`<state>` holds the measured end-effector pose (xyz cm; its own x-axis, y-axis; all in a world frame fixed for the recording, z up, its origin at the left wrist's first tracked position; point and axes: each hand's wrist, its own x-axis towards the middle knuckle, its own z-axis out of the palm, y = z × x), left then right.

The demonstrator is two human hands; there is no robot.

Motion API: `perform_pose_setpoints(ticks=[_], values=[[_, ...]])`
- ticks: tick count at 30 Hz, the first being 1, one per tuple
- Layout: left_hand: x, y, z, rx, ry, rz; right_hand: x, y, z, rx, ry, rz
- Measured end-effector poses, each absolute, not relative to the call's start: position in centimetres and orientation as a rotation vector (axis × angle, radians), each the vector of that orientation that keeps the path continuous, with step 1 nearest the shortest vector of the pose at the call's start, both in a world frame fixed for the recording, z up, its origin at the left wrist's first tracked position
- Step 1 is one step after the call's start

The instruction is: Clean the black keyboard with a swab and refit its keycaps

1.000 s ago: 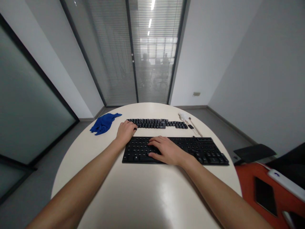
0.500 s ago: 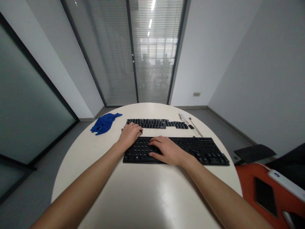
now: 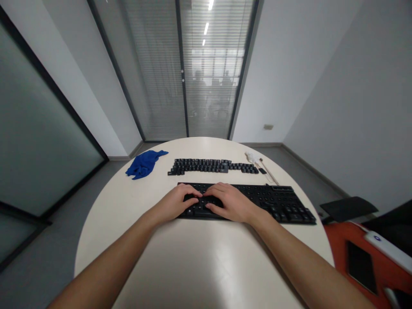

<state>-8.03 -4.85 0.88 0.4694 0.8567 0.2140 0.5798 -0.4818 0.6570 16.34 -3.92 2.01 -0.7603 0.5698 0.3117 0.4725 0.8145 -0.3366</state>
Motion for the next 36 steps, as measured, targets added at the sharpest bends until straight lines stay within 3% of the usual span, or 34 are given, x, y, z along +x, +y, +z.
perform_pose_setpoints(ticks=[36], values=[[-7.59, -5.70, 1.24, 2.411, 1.080, 0.571, 16.87, -3.69, 1.77, -0.694, -2.609, 0.390]])
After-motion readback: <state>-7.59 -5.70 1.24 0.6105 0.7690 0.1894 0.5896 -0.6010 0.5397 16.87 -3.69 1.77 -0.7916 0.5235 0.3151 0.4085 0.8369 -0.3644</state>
